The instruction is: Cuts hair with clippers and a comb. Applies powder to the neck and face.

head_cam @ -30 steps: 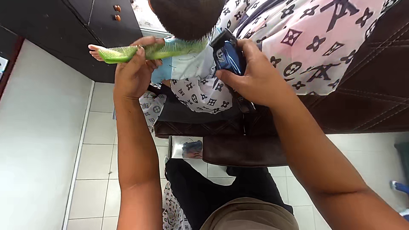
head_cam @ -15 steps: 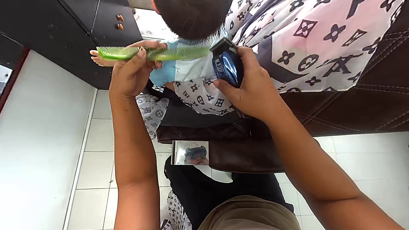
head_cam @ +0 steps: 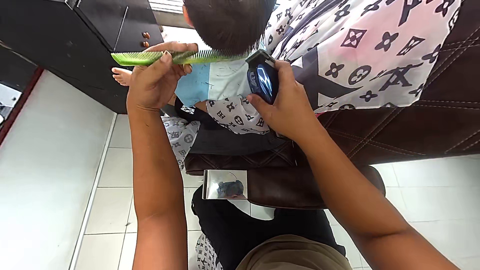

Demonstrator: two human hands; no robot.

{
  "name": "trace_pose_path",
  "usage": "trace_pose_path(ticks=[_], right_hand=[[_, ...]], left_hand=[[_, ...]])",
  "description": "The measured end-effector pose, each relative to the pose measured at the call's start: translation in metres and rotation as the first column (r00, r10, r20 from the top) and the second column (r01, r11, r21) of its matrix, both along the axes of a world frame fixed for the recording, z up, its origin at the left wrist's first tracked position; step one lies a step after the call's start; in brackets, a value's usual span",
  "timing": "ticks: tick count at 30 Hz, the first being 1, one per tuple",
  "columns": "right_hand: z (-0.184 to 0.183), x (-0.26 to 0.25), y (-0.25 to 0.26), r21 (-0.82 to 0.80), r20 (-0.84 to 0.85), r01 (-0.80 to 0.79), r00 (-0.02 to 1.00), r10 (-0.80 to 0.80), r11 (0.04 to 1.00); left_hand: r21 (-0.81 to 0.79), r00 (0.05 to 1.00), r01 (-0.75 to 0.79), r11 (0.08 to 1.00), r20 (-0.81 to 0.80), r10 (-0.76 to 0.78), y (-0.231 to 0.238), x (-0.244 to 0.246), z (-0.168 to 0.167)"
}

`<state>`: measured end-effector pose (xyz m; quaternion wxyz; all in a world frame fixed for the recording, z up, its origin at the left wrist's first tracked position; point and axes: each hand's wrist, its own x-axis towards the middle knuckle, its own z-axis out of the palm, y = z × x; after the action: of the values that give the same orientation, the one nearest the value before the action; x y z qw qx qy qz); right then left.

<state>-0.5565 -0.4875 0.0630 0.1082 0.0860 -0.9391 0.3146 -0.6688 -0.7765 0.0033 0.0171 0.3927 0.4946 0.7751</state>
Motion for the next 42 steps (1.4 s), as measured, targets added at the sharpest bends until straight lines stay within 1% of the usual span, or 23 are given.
trace_pose_path(ticks=[2,4,5,7,9,13,15,17,19,21,23,25,27,29,31,33,34,35,36,37,39,41,42], right_hand=[[0.001,0.001,-0.012,0.006,-0.02,-0.031,0.999,0.032,0.999],[0.002,0.006,-0.016,0.026,-0.032,-0.08,0.996,0.081,0.996],[0.005,0.009,-0.013,0.021,-0.021,-0.088,0.996,0.089,0.996],[0.015,0.011,0.003,-0.028,0.015,-0.087,0.996,0.088,0.996],[0.028,0.008,0.021,-0.093,0.087,-0.095,0.991,0.103,0.991],[0.052,-0.001,0.038,-0.223,0.225,-0.105,0.962,0.157,0.969],[0.062,-0.002,0.028,-0.209,0.234,-0.122,0.957,0.171,0.97],[0.071,0.0,0.013,-0.144,0.201,-0.167,0.96,0.194,0.975],[0.077,0.002,0.009,-0.088,0.2,-0.204,0.955,0.217,0.975],[0.081,0.001,0.019,-0.133,0.241,-0.17,0.95,0.198,0.976],[0.084,-0.001,0.032,-0.239,0.313,-0.115,0.931,0.189,0.964],[0.089,-0.004,0.036,-0.312,0.399,-0.052,0.899,0.181,0.948],[0.096,-0.006,0.031,-0.35,0.453,-0.017,0.872,0.185,0.937],[0.101,-0.006,0.017,-0.349,0.433,-0.049,0.878,0.207,0.936],[0.106,-0.005,-0.002,-0.249,0.35,-0.14,0.91,0.224,0.958],[0.108,0.001,-0.016,-0.068,0.252,-0.233,0.937,0.243,0.97],[0.106,0.007,-0.017,-0.001,0.225,-0.259,0.941,0.253,0.966],[0.101,0.013,-0.013,0.029,0.214,-0.27,0.942,0.258,0.962],[0.095,0.021,-0.006,0.034,0.222,-0.276,0.939,0.262,0.96],[0.088,0.03,0.004,0.014,0.25,-0.281,0.93,0.269,0.96],[0.07,0.043,0.026,-0.06,0.324,-0.275,0.904,0.279,0.96],[0.055,0.053,0.044,-0.123,0.387,-0.253,0.878,0.281,0.96],[0.051,0.056,0.051,-0.144,0.41,-0.239,0.869,0.277,0.96]], left_hand=[[0.042,0.997,0.057,0.997,-0.061,-0.054,0.002,0.005,0.005],[0.01,0.992,0.086,0.996,-0.097,-0.085,0.002,0.009,0.008],[-0.03,0.994,0.069,0.997,-0.087,-0.071,0.001,0.009,0.009],[-0.094,1.0,-0.01,0.996,-0.016,0.009,0.002,0.006,0.009],[-0.063,0.997,-0.062,0.996,0.034,0.064,0.008,0.004,0.011],[0.045,0.998,-0.054,0.998,-0.039,0.056,0.024,0.008,0.035],[0.055,0.996,-0.04,0.998,-0.074,0.044,0.026,0.012,0.046],[0.022,0.996,-0.017,1.0,-0.091,0.019,0.022,0.014,0.05],[-0.033,0.999,-0.035,0.999,-0.03,0.034,0.016,0.016,0.046],[-0.07,0.993,-0.091,0.993,0.062,0.095,0.011,0.011,0.04],[-0.041,0.987,-0.122,0.992,0.096,0.125,0.014,0.006,0.042],[0.017,0.993,-0.101,0.995,0.056,0.1,0.018,0.004,0.054],[0.039,0.998,-0.069,0.997,0.0,0.069,0.02,0.005,0.065],[0.03,0.998,-0.05,0.998,-0.04,0.051,0.018,0.007,0.072],[0.028,0.997,-0.057,0.998,-0.057,0.059,0.017,0.012,0.078],[0.065,0.99,-0.124,0.99,-0.066,0.128,0.021,0.021,0.089],[0.113,0.978,-0.202,0.973,-0.038,0.207,0.025,0.028,0.095],[0.161,0.95,-0.309,0.937,0.015,0.311,0.032,0.036,0.102],[0.199,0.916,-0.402,0.894,0.077,0.394,0.04,0.043,0.109],[0.222,0.892,-0.451,0.864,0.141,0.429,0.049,0.05,0.114],[0.161,0.851,-0.51,0.845,0.242,0.467,0.063,0.052,0.113],[0.075,0.804,-0.56,0.825,0.289,0.519,0.074,0.043,0.096],[0.041,0.786,-0.585,0.81,0.277,0.553,0.074,0.035,0.084]])
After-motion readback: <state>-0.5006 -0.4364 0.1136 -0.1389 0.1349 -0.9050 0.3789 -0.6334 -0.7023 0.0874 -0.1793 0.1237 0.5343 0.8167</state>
